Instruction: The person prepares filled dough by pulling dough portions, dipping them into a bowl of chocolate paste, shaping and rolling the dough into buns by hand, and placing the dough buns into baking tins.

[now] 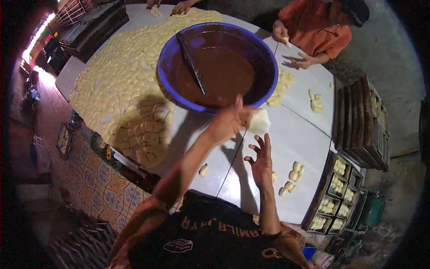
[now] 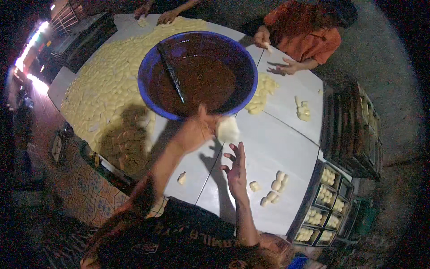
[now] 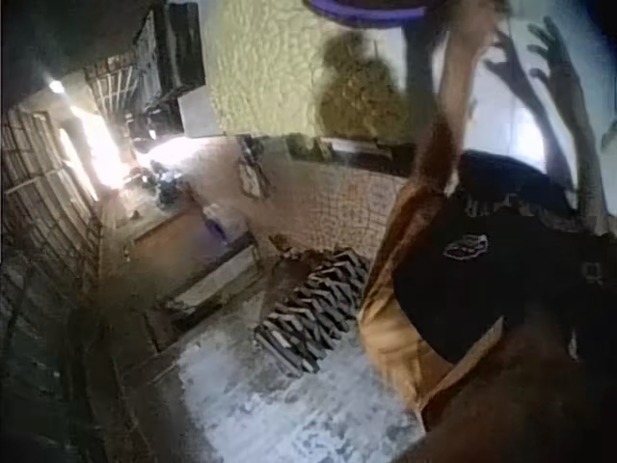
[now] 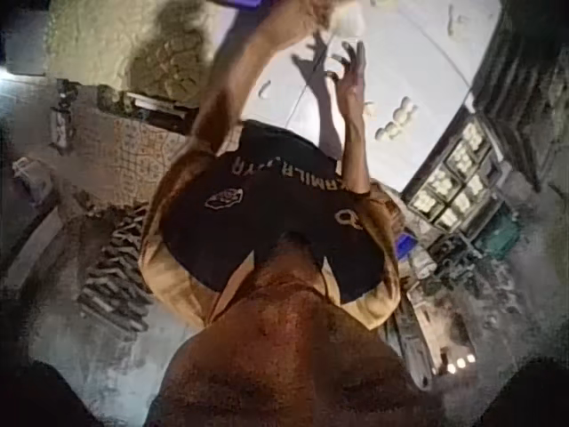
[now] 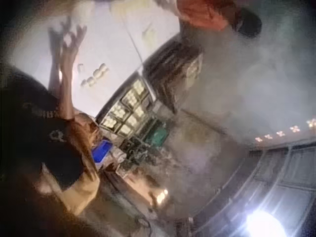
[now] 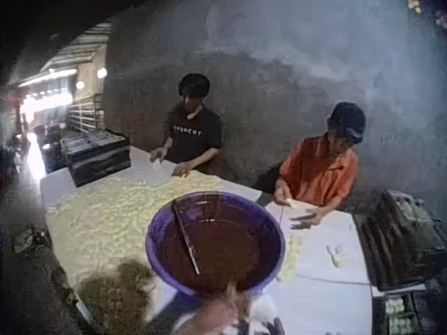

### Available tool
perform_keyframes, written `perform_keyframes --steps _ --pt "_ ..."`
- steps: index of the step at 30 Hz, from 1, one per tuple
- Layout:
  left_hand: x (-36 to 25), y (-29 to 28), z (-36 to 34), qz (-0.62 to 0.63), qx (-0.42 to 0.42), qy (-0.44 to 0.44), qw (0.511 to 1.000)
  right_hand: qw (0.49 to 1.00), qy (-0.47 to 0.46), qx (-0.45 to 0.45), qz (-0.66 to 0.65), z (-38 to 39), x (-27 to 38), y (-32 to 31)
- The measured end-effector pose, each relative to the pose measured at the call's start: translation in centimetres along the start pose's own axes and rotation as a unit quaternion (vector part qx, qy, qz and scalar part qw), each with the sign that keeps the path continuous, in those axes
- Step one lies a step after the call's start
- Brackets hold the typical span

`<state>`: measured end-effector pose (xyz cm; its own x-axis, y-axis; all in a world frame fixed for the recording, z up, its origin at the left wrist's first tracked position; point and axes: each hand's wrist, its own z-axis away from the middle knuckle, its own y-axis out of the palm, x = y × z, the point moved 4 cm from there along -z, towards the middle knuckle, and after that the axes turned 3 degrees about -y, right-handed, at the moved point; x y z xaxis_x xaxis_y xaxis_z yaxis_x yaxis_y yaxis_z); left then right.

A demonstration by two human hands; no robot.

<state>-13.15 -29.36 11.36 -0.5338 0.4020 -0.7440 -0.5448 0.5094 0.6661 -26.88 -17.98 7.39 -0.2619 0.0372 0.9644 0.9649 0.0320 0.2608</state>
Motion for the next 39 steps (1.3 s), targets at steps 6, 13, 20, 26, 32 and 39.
perform_keyframes --steps 6,13,20,26,32,39 --pt "-2.6 -12.0 -6.6 -0.655 -0.161 -0.136 0.725 0.998 0.017 -0.018 -0.064 0.2 -1.7 1.1" --pt "-3.9 -1.8 -2.4 -0.496 -0.284 -0.088 0.816 0.986 0.034 -0.085 -0.142 -0.6 -2.2 -0.2" --pt "4.2 3.5 4.1 -0.034 -0.307 -0.055 0.949 0.969 0.074 -0.168 -0.167 0.0 -1.9 -0.7" --pt "6.0 4.9 6.9 -0.465 -0.184 -0.007 0.866 0.895 -0.188 -0.076 0.398 3.2 1.7 -0.7" --pt "9.0 6.0 7.7 -0.254 -0.122 -0.048 0.958 0.965 -0.139 -0.109 0.195 5.6 2.7 -3.0" --pt "13.9 7.8 8.0 -0.316 -0.181 -0.158 0.918 0.948 -0.052 -0.198 0.244 10.8 2.1 -5.0"
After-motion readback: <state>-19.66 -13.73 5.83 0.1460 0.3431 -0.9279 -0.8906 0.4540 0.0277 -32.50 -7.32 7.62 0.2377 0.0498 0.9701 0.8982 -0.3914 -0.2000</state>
